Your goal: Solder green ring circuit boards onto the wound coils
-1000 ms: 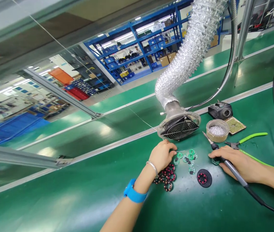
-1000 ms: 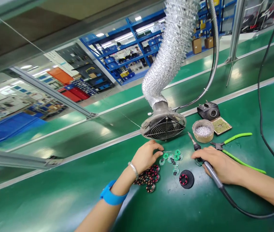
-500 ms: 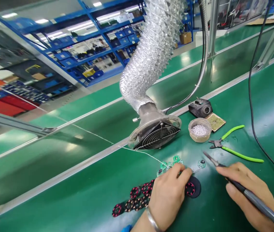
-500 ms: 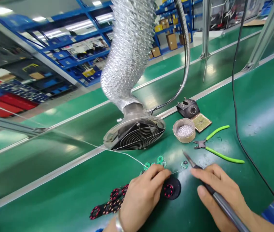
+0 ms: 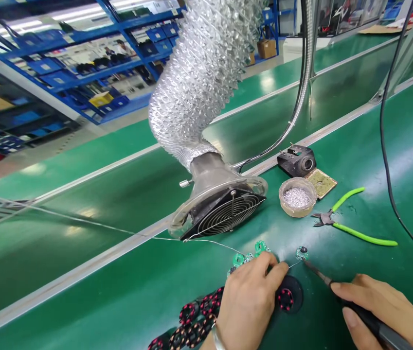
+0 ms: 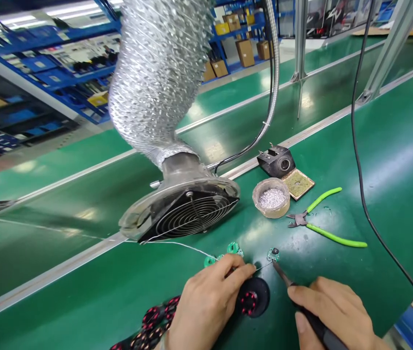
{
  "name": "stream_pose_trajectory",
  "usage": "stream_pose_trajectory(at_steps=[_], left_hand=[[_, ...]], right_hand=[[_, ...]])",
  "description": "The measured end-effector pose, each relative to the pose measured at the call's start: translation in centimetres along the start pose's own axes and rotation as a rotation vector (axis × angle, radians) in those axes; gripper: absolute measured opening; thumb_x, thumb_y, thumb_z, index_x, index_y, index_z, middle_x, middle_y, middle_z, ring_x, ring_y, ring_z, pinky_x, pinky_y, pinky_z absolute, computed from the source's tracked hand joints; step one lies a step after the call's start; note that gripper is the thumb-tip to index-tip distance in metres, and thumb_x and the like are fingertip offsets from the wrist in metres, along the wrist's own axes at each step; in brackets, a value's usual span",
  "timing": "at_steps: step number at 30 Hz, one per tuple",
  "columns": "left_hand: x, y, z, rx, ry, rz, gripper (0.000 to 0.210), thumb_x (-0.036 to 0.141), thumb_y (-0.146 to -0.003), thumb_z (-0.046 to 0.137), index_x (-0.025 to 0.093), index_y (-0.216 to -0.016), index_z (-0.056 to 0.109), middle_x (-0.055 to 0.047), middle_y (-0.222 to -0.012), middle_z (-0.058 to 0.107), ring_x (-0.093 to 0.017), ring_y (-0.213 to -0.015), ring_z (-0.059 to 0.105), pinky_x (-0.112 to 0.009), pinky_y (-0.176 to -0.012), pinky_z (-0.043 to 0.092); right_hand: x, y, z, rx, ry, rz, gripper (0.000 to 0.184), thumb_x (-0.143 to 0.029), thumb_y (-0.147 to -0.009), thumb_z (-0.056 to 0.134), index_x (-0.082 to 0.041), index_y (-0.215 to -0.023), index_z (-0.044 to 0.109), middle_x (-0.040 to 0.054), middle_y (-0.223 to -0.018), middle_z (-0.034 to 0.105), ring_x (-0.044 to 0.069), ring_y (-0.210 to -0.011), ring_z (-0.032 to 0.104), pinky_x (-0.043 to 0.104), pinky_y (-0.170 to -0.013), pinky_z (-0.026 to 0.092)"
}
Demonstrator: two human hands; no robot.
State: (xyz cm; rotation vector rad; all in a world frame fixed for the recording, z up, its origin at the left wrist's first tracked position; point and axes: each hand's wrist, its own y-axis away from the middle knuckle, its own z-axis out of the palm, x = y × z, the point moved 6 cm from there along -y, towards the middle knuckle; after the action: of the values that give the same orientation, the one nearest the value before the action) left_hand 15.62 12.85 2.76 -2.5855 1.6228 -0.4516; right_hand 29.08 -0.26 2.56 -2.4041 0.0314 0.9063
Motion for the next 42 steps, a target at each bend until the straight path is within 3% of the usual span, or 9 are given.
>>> stream_pose_trajectory(at_steps=[6,18,22,42], left_hand=[[0.23,0.11,0.03,0.019,-0.026,0.012,0.032,0.007,-0.091,0.041,0.025,-0.100,0.065,0.000,-0.084,0.065,-0.015,-0.062,0.062,-0.027,-0.056,0.049],[0.48,-0.04,-0.24,0.092,-0.041,0.030,0.033,0.013,-0.098,0.034,0.024,-0.099,0.065,0.000,-0.081,0.064,-0.014,-0.061,0.060,-0.026,-0.056,0.046],[0.60,0.02,-0.33,0.092,-0.046,0.030,0.034,0.015,-0.099,0.032,0.024,-0.099,0.065,0.000,-0.082,0.064,-0.015,-0.062,0.061,-0.027,-0.056,0.047],[0.43,0.33,-0.42,0.110,-0.040,0.009,0.037,0.019,-0.101,0.028,0.024,-0.099,0.065,0.000,-0.083,0.065,-0.015,-0.064,0.062,-0.027,-0.057,0.045]], right_hand=[[-0.21,-0.03,0.01,-0.018,-0.034,-0.002,0.039,-0.008,-0.081,0.051,-0.025,-0.115,0.056,0.0031,-0.072,0.066,0.018,-0.055,0.063,0.031,-0.049,0.053],[-0.41,-0.30,-0.16,0.030,-0.029,-0.026,0.028,-0.005,-0.083,0.050,-0.015,-0.107,0.060,0.0032,-0.075,0.065,0.012,-0.059,0.061,0.024,-0.055,0.052],[-0.43,-0.34,-0.07,-0.010,-0.029,-0.043,0.027,-0.005,-0.083,0.049,-0.015,-0.106,0.060,0.0027,-0.073,0.064,0.011,-0.058,0.061,0.023,-0.055,0.052],[-0.18,-0.09,-0.56,0.017,0.069,-0.022,0.024,-0.012,-0.085,0.048,-0.019,-0.107,0.057,0.0048,-0.075,0.066,0.018,-0.064,0.066,0.026,-0.050,0.051]])
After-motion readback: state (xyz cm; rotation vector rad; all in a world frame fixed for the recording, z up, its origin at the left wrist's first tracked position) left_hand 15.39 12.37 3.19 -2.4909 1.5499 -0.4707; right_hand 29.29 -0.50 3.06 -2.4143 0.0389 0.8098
